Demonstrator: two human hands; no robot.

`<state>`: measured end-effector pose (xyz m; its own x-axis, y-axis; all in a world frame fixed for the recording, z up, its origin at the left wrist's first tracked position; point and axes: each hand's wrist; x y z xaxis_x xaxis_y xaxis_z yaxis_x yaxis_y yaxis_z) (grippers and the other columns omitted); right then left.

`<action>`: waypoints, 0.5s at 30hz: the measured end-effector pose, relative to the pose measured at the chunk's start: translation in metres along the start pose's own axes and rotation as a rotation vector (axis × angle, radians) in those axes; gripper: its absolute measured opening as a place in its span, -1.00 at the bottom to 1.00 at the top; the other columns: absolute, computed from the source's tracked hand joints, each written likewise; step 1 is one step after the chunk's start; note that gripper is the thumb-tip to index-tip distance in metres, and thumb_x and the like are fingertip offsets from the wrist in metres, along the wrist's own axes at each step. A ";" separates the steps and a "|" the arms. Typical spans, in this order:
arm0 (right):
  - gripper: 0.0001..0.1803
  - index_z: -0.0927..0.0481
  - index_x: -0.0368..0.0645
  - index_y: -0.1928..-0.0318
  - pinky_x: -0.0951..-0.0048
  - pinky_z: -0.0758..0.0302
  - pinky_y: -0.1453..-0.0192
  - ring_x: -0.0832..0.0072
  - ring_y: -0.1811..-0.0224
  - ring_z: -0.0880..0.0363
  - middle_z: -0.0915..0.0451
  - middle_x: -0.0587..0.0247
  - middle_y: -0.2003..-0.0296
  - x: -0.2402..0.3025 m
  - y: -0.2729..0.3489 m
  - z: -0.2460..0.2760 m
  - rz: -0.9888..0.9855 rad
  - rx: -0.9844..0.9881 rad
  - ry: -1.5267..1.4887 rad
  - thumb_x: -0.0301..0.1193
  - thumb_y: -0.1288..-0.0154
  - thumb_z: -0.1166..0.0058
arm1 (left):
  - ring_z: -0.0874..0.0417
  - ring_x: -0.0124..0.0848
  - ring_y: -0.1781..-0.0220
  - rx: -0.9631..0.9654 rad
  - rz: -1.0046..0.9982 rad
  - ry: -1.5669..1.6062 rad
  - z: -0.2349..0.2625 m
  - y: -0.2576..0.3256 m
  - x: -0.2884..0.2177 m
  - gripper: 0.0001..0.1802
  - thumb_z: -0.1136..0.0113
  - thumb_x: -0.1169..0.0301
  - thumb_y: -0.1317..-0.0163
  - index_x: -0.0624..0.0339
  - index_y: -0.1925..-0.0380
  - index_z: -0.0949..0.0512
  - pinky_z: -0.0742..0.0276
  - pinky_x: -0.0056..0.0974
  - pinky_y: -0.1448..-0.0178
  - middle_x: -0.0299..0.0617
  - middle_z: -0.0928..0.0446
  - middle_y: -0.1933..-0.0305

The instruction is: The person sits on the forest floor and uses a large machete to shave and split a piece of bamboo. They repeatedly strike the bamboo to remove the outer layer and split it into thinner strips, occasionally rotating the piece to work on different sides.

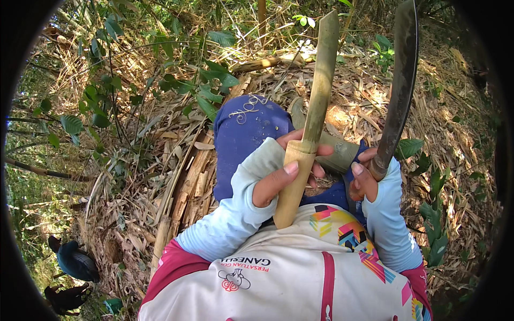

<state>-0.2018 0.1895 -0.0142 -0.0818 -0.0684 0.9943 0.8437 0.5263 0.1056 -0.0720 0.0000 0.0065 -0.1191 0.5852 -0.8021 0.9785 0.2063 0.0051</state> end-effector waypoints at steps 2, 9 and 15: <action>-0.71 -0.41 -0.21 0.12 0.53 -0.30 0.69 0.64 0.67 -0.34 -0.41 0.33 0.53 -0.001 -0.001 0.002 -0.061 -0.017 -0.062 -0.49 -0.23 -0.25 | -0.55 -0.40 0.04 -0.006 -0.011 0.030 0.001 0.001 0.000 -0.28 -0.07 0.23 -0.36 0.38 -0.37 -0.05 -0.51 -0.30 -0.08 0.08 -0.40 -0.26; -0.70 -0.41 -0.21 0.10 0.54 -0.30 0.68 0.63 0.64 -0.36 -0.42 0.31 0.50 -0.001 0.004 0.002 -0.055 0.011 -0.087 -0.49 -0.23 -0.24 | -0.60 -0.37 0.20 0.017 0.014 0.084 0.006 0.006 0.001 -0.43 -0.11 0.25 -0.35 0.37 -0.19 -0.20 -0.61 -0.29 0.09 0.13 -0.47 -0.12; -0.73 -0.48 -0.18 0.11 0.65 -0.38 0.35 0.72 0.43 -0.42 -0.47 0.42 0.43 0.012 0.005 0.000 0.148 0.107 0.262 -0.44 -0.24 -0.27 | -0.66 -0.30 0.22 -0.068 0.008 -0.082 -0.001 0.013 -0.002 -0.42 -0.19 0.33 -0.30 0.38 -0.19 -0.19 -0.65 -0.24 0.13 -0.01 -0.51 0.15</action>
<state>-0.1990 0.1911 -0.0020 0.1887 -0.1936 0.9628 0.7748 0.6318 -0.0248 -0.0588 0.0025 0.0088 -0.0944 0.5215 -0.8480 0.9654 0.2559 0.0499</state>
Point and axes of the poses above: each hand's wrist, its own y-axis away from the middle knuckle, its own z-axis out of the back of the hand, x = y × z
